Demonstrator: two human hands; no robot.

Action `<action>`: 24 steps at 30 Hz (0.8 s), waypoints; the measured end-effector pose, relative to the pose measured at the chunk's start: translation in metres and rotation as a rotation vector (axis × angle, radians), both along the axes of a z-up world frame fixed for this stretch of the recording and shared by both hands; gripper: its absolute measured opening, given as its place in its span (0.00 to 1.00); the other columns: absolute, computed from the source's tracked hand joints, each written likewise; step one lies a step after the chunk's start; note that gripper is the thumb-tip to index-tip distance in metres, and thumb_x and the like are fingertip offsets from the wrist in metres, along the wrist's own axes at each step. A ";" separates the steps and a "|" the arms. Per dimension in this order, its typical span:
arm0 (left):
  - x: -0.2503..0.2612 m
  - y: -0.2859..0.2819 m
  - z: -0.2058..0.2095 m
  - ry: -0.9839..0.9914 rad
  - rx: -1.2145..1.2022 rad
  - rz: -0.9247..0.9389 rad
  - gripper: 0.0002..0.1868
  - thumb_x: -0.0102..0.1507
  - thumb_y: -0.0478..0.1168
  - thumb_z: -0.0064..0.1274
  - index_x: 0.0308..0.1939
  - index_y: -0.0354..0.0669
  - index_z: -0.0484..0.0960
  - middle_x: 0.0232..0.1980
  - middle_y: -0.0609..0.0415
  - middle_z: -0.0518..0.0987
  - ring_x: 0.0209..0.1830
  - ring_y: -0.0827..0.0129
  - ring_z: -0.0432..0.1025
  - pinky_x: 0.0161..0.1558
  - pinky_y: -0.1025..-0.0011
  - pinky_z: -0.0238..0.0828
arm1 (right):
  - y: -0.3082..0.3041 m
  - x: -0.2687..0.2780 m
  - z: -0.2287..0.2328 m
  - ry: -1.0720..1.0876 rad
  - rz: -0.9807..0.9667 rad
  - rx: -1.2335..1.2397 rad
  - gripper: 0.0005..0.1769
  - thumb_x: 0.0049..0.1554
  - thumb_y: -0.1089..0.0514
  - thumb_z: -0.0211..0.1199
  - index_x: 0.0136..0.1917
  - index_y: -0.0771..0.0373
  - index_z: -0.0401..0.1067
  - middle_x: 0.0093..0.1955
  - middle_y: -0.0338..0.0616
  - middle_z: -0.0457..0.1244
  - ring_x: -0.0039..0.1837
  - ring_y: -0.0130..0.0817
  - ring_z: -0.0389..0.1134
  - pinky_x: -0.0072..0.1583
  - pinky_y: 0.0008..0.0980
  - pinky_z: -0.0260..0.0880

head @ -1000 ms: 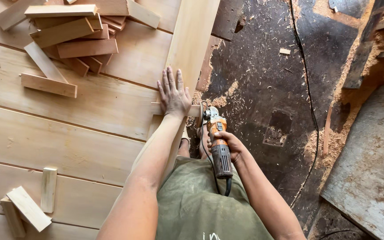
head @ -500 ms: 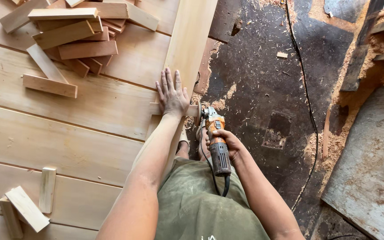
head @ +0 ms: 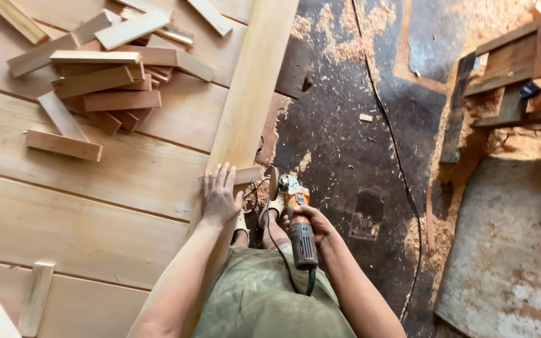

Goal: The person uses a handheld power sander to smooth the edges and surfaces of small rectangular wood blocks, picking them up one by one and pressing them against the spinning sanding disc before placing them back on the floor.

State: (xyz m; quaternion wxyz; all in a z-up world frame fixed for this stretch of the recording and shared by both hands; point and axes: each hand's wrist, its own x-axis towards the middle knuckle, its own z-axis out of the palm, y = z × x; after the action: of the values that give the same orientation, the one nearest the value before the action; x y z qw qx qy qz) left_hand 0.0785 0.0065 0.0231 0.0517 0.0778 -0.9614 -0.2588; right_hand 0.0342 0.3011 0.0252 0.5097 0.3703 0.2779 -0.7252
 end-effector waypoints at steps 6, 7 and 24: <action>0.033 -0.013 0.001 -0.048 0.141 0.159 0.35 0.60 0.38 0.59 0.71 0.40 0.69 0.63 0.43 0.71 0.66 0.50 0.65 0.67 0.55 0.61 | 0.001 0.002 0.004 0.007 0.019 0.103 0.29 0.49 0.59 0.67 0.60 0.71 0.62 0.43 0.58 0.68 0.39 0.47 0.72 0.44 0.43 0.80; 0.035 -0.019 0.003 -0.001 0.209 0.220 0.36 0.59 0.36 0.58 0.72 0.40 0.69 0.63 0.42 0.72 0.64 0.49 0.65 0.66 0.56 0.63 | -0.002 -0.004 0.003 0.067 0.044 0.131 0.30 0.49 0.60 0.67 0.61 0.71 0.61 0.43 0.59 0.68 0.40 0.46 0.72 0.45 0.43 0.80; 0.158 -0.100 0.015 0.363 0.129 0.740 0.30 0.66 0.31 0.51 0.73 0.36 0.67 0.66 0.39 0.74 0.66 0.43 0.67 0.67 0.53 0.67 | 0.001 -0.016 -0.008 0.064 0.085 -0.037 0.36 0.49 0.60 0.68 0.67 0.73 0.57 0.48 0.56 0.64 0.46 0.42 0.70 0.51 0.40 0.78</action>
State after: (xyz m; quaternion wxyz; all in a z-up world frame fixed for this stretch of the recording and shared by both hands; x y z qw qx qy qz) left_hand 0.2367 -0.0931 0.0380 0.3049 0.3743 -0.8257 -0.2917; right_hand 0.0180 0.3023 0.0174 0.5377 0.3254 0.2961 -0.7193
